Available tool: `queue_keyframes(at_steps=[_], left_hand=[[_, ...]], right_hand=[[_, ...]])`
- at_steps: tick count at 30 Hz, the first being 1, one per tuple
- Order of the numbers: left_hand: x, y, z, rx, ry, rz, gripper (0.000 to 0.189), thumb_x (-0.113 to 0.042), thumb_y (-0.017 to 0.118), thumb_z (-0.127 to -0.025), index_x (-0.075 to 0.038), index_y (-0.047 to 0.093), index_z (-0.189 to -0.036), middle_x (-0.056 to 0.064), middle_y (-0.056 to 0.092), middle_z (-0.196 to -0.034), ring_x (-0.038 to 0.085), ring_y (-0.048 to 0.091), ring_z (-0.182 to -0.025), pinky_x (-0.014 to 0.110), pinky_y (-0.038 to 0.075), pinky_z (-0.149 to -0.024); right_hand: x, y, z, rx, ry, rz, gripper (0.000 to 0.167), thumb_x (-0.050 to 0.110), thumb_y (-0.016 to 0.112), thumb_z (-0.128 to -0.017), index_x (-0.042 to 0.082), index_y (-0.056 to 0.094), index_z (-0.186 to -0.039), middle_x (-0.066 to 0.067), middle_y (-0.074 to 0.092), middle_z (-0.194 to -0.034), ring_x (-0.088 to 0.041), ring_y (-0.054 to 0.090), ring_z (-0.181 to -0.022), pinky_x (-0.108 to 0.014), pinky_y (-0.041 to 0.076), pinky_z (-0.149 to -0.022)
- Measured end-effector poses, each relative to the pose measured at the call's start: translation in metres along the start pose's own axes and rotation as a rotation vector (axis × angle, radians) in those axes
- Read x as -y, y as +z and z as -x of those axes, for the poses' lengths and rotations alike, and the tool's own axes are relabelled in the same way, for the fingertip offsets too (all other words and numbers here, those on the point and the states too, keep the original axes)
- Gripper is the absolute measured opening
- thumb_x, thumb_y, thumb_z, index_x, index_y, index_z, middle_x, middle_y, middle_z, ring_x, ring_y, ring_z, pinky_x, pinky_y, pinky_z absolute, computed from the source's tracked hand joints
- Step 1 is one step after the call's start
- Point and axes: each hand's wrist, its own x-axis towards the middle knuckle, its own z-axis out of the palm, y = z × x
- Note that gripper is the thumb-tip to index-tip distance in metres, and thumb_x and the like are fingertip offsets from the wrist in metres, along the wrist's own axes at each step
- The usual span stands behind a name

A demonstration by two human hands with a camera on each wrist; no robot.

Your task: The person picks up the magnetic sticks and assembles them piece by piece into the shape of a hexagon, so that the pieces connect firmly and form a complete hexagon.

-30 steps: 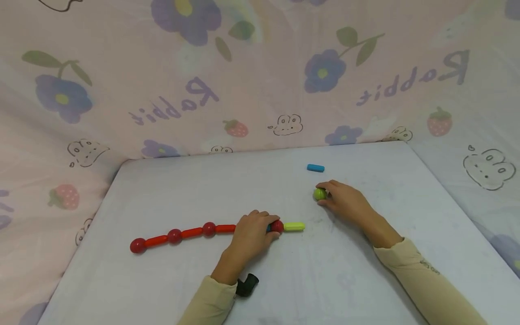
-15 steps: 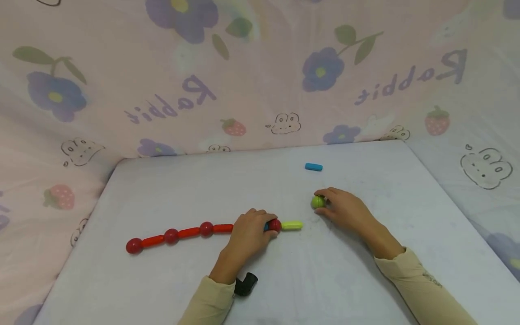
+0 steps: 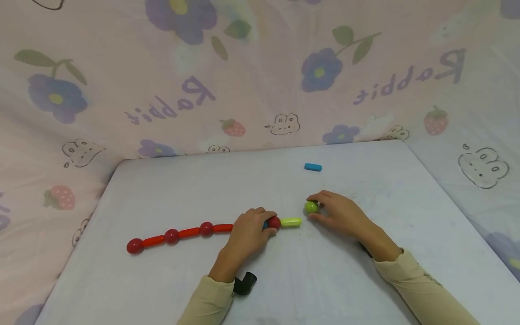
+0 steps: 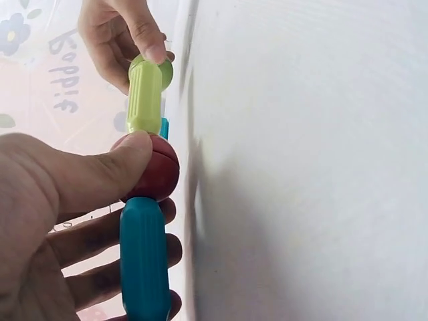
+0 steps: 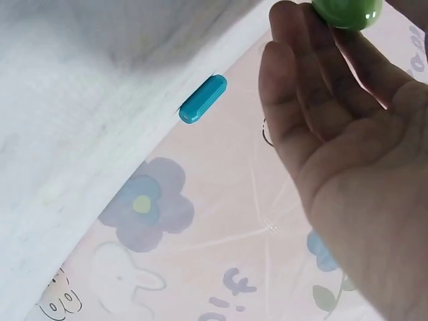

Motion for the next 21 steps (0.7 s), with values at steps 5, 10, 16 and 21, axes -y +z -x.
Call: queue_keyframes(at_steps=[5,10,16,21], left_hand=[[-0.001,-0.004,0.001,-0.014,-0.027,0.035,0.040,-0.027,0.079,-0.086,-0.017,0.070,-0.124,0.001,0.070,-0.108,0.020,0.062,-0.097,0.035,0.052,-0.081],[-0.001,-0.006,0.001,-0.038,-0.037,0.057,0.041,-0.027,0.079,-0.086,-0.017,0.069,-0.125,0.003,0.070,-0.111,0.021,0.062,-0.098,0.036,0.051,-0.081],[0.001,-0.005,0.000,-0.061,-0.047,0.039,0.039,-0.026,0.079,-0.085,-0.018,0.071,-0.122,0.001,0.071,-0.111,0.021,0.063,-0.099,0.036,0.052,-0.081],[0.003,-0.007,0.000,-0.072,-0.056,0.048,0.038,-0.025,0.080,-0.084,-0.019,0.072,-0.121,0.000,0.071,-0.108,0.020,0.063,-0.096,0.034,0.051,-0.079]], right_hand=[[0.003,0.002,0.000,-0.001,-0.015,0.002,0.044,0.036,0.078,-0.086,0.018,0.065,-0.125,0.005,0.067,-0.110,-0.014,0.064,-0.095,-0.039,0.054,-0.082],[0.008,0.002,0.001,0.002,-0.045,-0.052,0.044,0.035,0.078,-0.085,0.019,0.065,-0.124,0.007,0.066,-0.110,-0.013,0.065,-0.096,-0.038,0.054,-0.082],[0.013,0.001,0.002,-0.003,-0.086,-0.081,0.043,0.035,0.078,-0.085,0.018,0.066,-0.123,0.008,0.065,-0.110,-0.013,0.064,-0.096,-0.037,0.054,-0.082],[0.015,0.001,0.002,0.005,-0.117,-0.076,0.044,0.036,0.078,-0.085,0.018,0.066,-0.123,0.007,0.067,-0.111,-0.012,0.065,-0.096,-0.037,0.055,-0.083]])
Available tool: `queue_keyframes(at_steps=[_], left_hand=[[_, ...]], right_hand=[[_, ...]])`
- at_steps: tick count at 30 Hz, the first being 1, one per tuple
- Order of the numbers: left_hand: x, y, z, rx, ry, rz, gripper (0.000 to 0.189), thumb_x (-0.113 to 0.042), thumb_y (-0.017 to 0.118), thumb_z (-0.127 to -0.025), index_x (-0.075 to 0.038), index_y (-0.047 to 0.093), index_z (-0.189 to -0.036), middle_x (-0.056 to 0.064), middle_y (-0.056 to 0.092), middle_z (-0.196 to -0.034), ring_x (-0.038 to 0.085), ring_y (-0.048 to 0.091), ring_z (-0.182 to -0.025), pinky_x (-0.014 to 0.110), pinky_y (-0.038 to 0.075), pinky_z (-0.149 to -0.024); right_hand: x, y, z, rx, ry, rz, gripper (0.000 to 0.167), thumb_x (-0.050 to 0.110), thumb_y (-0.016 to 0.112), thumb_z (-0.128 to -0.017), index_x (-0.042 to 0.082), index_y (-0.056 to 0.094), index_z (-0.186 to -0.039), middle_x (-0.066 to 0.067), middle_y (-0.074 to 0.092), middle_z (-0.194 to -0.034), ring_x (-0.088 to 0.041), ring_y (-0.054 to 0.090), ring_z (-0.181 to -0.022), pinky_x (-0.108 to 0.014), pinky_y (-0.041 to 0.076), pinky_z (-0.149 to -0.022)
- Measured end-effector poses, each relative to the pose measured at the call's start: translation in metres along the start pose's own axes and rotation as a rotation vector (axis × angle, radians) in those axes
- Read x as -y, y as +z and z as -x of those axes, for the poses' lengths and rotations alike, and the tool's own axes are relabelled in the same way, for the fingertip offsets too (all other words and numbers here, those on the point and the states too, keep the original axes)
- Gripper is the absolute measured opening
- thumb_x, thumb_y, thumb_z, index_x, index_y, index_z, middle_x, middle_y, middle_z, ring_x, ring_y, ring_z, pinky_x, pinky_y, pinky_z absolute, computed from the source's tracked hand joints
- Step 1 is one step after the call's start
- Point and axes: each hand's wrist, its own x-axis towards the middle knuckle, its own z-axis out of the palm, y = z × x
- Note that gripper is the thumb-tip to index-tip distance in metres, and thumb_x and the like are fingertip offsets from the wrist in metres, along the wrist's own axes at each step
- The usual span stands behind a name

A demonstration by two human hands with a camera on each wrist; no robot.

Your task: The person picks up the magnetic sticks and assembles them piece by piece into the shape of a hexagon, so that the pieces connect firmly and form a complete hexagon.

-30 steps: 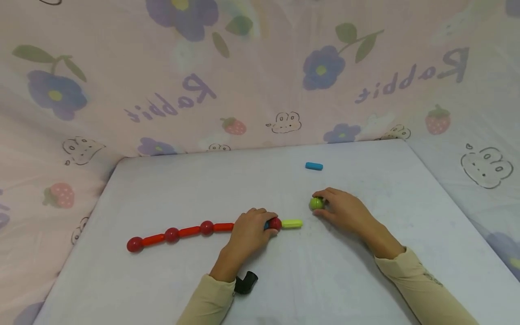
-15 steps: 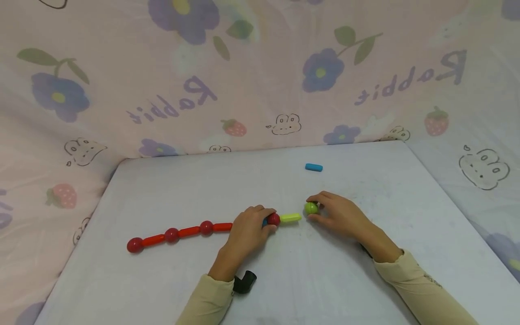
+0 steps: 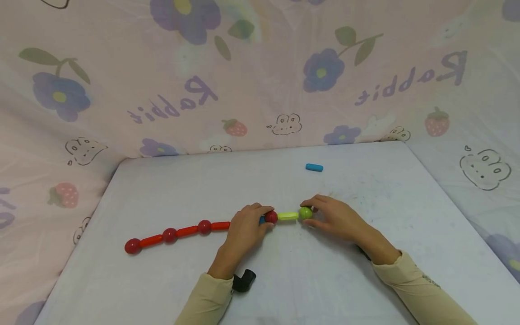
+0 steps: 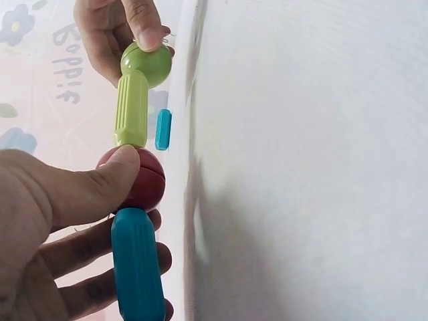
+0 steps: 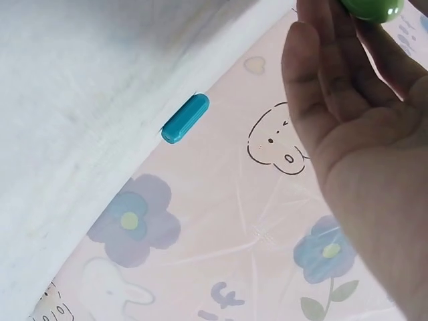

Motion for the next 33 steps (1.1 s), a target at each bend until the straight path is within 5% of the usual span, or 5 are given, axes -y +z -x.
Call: queue_keyframes(at_steps=[24,33], left_hand=[[0.003,0.004,-0.002,0.037,-0.009,-0.002,0.039,-0.027,0.080,-0.084,-0.018,0.072,-0.122,0.001,0.072,-0.110,0.022,0.062,-0.096,0.035,0.050,-0.081],[0.004,0.004,-0.002,0.056,-0.019,-0.002,0.038,-0.029,0.078,-0.086,-0.019,0.072,-0.122,0.002,0.072,-0.112,0.022,0.062,-0.099,0.036,0.049,-0.082]], right_hand=[[0.001,0.003,-0.002,0.071,-0.008,0.099,0.041,0.041,0.070,-0.092,0.016,0.067,-0.124,0.001,0.069,-0.116,-0.018,0.066,-0.105,-0.042,0.054,-0.090],[-0.036,-0.020,-0.016,0.057,0.041,0.162,0.038,0.037,0.059,-0.100,0.012,0.065,-0.128,-0.009,0.065,-0.128,-0.031,0.062,-0.119,-0.051,0.050,-0.099]])
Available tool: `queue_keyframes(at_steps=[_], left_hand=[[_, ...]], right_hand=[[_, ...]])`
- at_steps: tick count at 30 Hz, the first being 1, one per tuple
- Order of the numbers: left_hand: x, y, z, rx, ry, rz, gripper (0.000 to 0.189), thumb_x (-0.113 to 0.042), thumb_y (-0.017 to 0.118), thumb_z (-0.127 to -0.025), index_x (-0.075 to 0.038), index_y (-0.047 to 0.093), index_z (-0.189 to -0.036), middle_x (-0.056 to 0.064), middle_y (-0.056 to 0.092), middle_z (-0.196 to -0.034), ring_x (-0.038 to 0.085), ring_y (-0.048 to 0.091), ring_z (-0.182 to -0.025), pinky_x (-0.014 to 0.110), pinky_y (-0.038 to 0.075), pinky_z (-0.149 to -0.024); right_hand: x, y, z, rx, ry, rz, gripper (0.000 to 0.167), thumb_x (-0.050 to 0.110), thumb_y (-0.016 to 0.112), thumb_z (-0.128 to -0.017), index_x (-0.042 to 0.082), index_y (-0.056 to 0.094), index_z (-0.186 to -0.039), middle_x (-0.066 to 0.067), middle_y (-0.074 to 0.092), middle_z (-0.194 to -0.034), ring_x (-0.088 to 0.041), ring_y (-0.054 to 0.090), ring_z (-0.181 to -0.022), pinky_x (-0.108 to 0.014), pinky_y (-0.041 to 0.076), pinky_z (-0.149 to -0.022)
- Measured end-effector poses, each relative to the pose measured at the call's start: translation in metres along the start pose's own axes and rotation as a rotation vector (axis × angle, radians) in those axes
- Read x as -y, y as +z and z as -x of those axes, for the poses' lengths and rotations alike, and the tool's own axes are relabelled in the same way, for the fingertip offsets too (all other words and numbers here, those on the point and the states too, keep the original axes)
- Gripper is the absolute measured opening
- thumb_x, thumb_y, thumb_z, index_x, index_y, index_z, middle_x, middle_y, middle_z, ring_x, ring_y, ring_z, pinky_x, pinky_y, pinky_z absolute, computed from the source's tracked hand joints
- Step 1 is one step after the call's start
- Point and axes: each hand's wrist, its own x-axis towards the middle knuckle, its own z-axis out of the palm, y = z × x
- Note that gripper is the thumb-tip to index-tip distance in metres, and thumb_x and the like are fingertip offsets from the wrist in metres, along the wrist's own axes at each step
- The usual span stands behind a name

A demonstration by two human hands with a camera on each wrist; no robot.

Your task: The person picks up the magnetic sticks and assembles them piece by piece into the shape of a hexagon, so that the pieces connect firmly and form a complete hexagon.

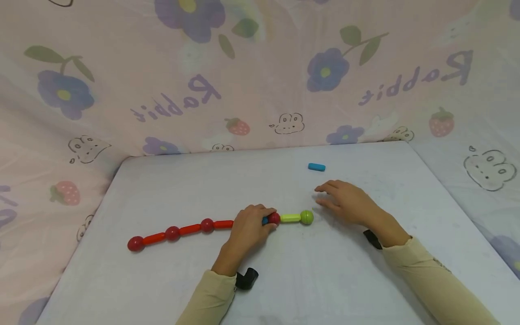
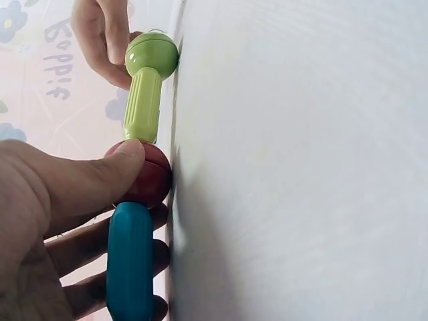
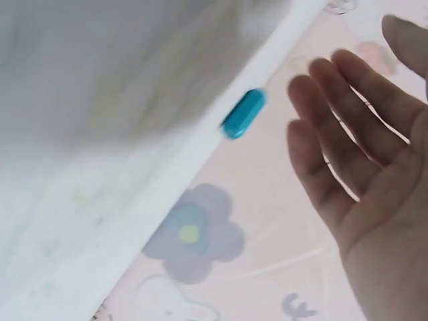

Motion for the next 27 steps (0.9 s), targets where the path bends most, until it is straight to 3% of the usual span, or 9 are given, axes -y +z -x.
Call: queue_keyframes(at_steps=[6,11,14,20,27], left_hand=[[0.001,0.001,0.000,0.024,-0.018,0.004,0.038,-0.030,0.077,-0.087,-0.020,0.071,-0.123,0.001,0.071,-0.110,0.021,0.060,-0.097,0.035,0.048,-0.081],[-0.002,0.002,-0.001,0.033,-0.026,-0.008,0.037,-0.030,0.077,-0.087,-0.022,0.071,-0.123,0.000,0.071,-0.110,0.020,0.059,-0.096,0.034,0.047,-0.080],[-0.003,0.001,-0.001,0.023,-0.021,-0.013,0.037,-0.030,0.077,-0.087,-0.022,0.072,-0.123,-0.001,0.071,-0.109,0.020,0.060,-0.096,0.034,0.047,-0.080],[-0.003,0.001,-0.001,0.015,-0.024,-0.017,0.037,-0.030,0.077,-0.087,-0.021,0.072,-0.123,0.000,0.071,-0.109,0.020,0.060,-0.098,0.034,0.048,-0.081],[-0.002,0.001,-0.001,0.019,-0.030,-0.022,0.037,-0.030,0.077,-0.087,-0.022,0.072,-0.123,-0.001,0.070,-0.109,0.019,0.059,-0.097,0.034,0.047,-0.081]], right_hand=[[-0.037,0.001,-0.026,-0.039,0.061,0.049,0.038,0.030,0.061,-0.099,0.007,0.062,-0.129,-0.016,0.063,-0.128,-0.036,0.061,-0.118,-0.054,0.049,-0.098],[-0.053,0.005,-0.045,-0.068,0.120,0.032,0.042,0.032,0.061,-0.099,0.008,0.059,-0.133,-0.017,0.060,-0.131,-0.036,0.060,-0.118,-0.054,0.049,-0.097],[-0.057,0.005,-0.055,-0.064,0.147,0.015,0.043,0.031,0.063,-0.098,0.009,0.058,-0.135,-0.017,0.059,-0.132,-0.037,0.059,-0.119,-0.055,0.048,-0.098],[-0.063,0.009,-0.076,0.024,0.192,0.009,0.046,0.031,0.063,-0.098,0.008,0.056,-0.137,-0.019,0.057,-0.137,-0.039,0.054,-0.127,-0.057,0.044,-0.103],[-0.068,0.012,-0.090,0.038,0.156,0.014,0.043,0.028,0.065,-0.097,0.006,0.060,-0.134,-0.019,0.061,-0.132,-0.038,0.058,-0.122,-0.055,0.046,-0.101]])
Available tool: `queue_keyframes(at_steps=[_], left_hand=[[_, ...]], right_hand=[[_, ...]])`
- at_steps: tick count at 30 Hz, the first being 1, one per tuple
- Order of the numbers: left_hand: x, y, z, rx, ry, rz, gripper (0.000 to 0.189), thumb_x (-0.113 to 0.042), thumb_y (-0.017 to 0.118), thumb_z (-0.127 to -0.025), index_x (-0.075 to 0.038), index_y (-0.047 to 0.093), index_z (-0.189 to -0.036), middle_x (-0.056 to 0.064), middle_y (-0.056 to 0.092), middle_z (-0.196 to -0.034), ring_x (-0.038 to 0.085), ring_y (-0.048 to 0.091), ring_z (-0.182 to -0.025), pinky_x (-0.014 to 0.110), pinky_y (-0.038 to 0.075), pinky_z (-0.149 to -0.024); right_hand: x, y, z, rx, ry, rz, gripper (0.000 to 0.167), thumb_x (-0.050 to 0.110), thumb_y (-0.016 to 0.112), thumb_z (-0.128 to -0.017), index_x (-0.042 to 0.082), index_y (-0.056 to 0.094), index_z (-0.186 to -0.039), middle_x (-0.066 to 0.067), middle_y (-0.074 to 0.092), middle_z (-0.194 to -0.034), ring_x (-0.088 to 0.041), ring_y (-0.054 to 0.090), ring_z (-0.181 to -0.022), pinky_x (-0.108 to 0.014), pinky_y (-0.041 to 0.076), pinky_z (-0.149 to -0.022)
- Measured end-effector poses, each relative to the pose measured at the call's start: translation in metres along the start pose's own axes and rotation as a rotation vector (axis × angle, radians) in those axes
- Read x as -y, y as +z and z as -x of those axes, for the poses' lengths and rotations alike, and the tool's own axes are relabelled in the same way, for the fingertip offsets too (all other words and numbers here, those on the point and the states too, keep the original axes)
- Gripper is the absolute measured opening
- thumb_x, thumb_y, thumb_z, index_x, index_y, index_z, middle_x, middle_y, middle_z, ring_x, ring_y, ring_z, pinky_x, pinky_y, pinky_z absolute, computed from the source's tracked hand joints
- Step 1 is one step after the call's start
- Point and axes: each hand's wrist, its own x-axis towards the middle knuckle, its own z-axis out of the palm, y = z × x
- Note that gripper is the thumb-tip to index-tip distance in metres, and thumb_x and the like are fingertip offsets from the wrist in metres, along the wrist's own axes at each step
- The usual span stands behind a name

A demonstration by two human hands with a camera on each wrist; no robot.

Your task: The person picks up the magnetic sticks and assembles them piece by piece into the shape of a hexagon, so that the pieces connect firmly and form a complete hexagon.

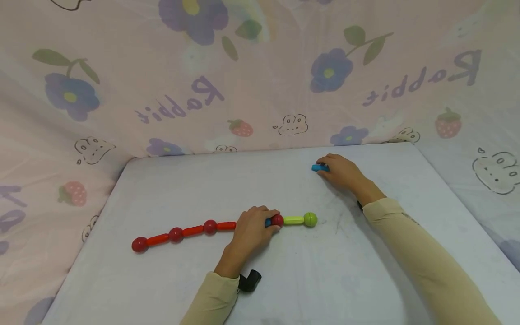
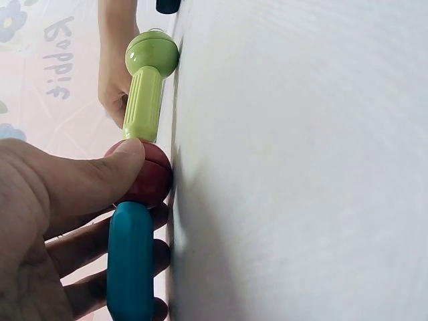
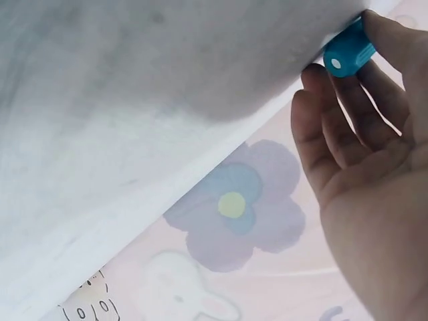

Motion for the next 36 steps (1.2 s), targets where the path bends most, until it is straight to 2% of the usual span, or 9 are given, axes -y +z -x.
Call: queue_keyframes(at_steps=[8,12,27,36], left_hand=[[-0.002,-0.001,-0.001,-0.002,0.004,0.005,0.036,-0.031,0.077,-0.087,-0.021,0.072,-0.122,-0.001,0.070,-0.107,0.019,0.058,-0.094,0.033,0.046,-0.080],[-0.002,-0.001,-0.001,0.001,0.005,0.007,0.036,-0.031,0.077,-0.087,-0.022,0.072,-0.122,-0.001,0.070,-0.106,0.018,0.057,-0.093,0.033,0.046,-0.079],[0.001,0.000,0.001,0.025,-0.002,-0.008,0.038,-0.031,0.077,-0.087,-0.024,0.071,-0.124,-0.001,0.069,-0.103,0.017,0.055,-0.090,0.031,0.043,-0.077],[0.002,-0.003,0.001,0.008,0.023,0.004,0.038,-0.030,0.077,-0.087,-0.023,0.072,-0.123,0.000,0.069,-0.100,0.017,0.053,-0.085,0.030,0.042,-0.074]], right_hand=[[0.000,-0.004,0.000,-0.024,-0.046,-0.022,0.036,0.024,0.067,-0.096,0.005,0.066,-0.127,-0.014,0.066,-0.113,-0.032,0.063,-0.103,-0.049,0.050,-0.092],[-0.001,-0.005,0.002,-0.019,-0.053,-0.040,0.037,0.023,0.067,-0.096,0.005,0.066,-0.127,-0.013,0.066,-0.109,-0.029,0.063,-0.098,-0.047,0.051,-0.088],[0.005,0.002,0.012,0.000,-0.015,-0.055,0.039,0.028,0.070,-0.094,0.008,0.068,-0.127,-0.010,0.067,-0.107,-0.025,0.063,-0.094,-0.045,0.052,-0.086],[0.018,0.000,0.027,-0.007,-0.027,-0.069,0.038,0.029,0.071,-0.093,0.008,0.069,-0.125,-0.009,0.068,-0.109,-0.026,0.065,-0.099,-0.047,0.052,-0.089]])
